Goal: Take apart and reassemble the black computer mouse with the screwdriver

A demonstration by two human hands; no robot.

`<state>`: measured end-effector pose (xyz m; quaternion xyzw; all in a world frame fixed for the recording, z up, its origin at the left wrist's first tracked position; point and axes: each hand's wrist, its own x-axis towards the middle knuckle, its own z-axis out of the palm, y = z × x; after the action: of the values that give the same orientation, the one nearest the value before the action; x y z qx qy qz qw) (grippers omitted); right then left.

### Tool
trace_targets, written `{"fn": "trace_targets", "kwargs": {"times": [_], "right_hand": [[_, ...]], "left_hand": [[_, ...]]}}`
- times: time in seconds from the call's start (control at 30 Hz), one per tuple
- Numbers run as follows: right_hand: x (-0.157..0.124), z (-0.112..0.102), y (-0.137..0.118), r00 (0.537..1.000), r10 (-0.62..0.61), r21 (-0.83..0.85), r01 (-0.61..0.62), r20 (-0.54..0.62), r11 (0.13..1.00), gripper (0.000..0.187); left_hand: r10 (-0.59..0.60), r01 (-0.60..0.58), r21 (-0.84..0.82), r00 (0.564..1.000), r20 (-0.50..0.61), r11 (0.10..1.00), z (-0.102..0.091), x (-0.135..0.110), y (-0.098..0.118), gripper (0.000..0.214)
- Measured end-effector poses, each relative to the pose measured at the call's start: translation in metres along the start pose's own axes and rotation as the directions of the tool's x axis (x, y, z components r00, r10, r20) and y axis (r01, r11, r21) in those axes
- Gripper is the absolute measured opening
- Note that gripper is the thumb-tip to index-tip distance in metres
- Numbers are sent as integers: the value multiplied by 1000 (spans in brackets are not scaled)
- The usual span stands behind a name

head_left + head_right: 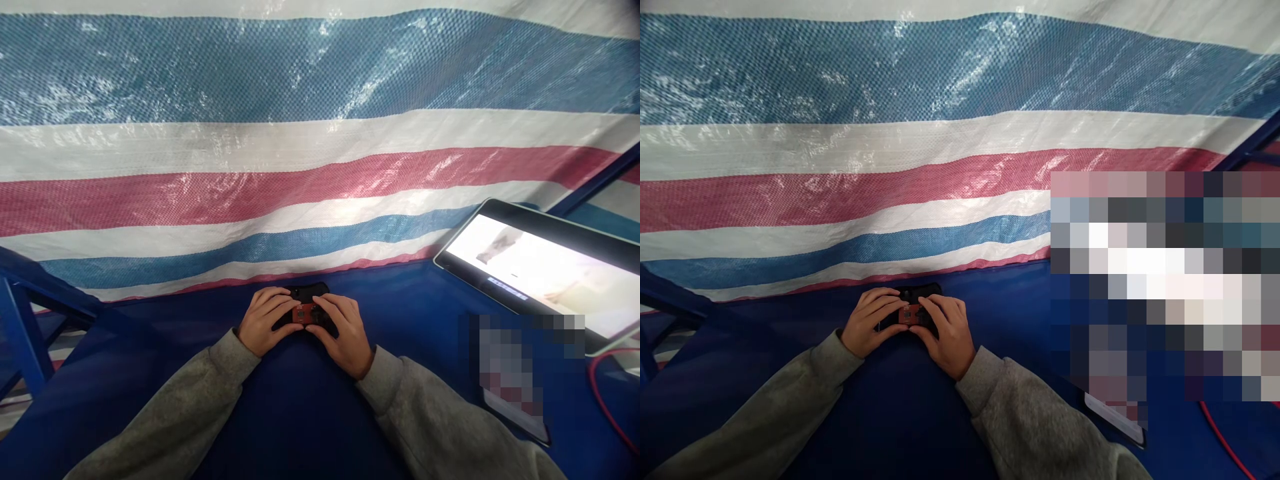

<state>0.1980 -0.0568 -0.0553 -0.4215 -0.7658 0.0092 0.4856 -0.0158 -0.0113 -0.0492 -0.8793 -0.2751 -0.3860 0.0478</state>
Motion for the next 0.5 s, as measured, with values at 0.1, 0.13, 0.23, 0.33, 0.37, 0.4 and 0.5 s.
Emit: {"fn": "trace_targets", "kwargs": {"times": [0.1, 0.13, 0.23, 0.33, 0.37, 0.4, 0.5], "right_hand": [[-1, 0, 0, 1000, 4, 16, -4, 5, 1000, 45], [-1, 0, 1, 1000, -1, 23, 1, 9, 1000, 44], [0, 0, 1, 1000, -17, 38, 17, 4, 999, 41], [0, 0, 1, 1000, -19, 42, 20, -5, 999, 41], [0, 0, 1, 1000, -19, 45, 20, -6, 999, 41], [0, 0, 1, 1000, -20, 49, 21, -5, 999, 41], [0, -1, 1, 1000, -29, 65, 29, -3, 997, 43]], "left_hand": [[-27, 27, -10, 1000, 1, 1000, 1, -2, -3, 36], [-31, 32, -12, 999, 5, 999, 2, -3, -4, 36], [-42, 42, -15, 999, 6, 999, 3, -4, -5, 35], [-38, 38, -14, 999, -2, 999, 3, -4, -5, 35], [-33, 33, -14, 999, -2, 999, 3, -3, -5, 35], [-30, 30, -14, 1000, -1, 999, 3, -3, -6, 35], [-31, 31, -17, 1000, 1, 999, 3, -4, -6, 36]]}}
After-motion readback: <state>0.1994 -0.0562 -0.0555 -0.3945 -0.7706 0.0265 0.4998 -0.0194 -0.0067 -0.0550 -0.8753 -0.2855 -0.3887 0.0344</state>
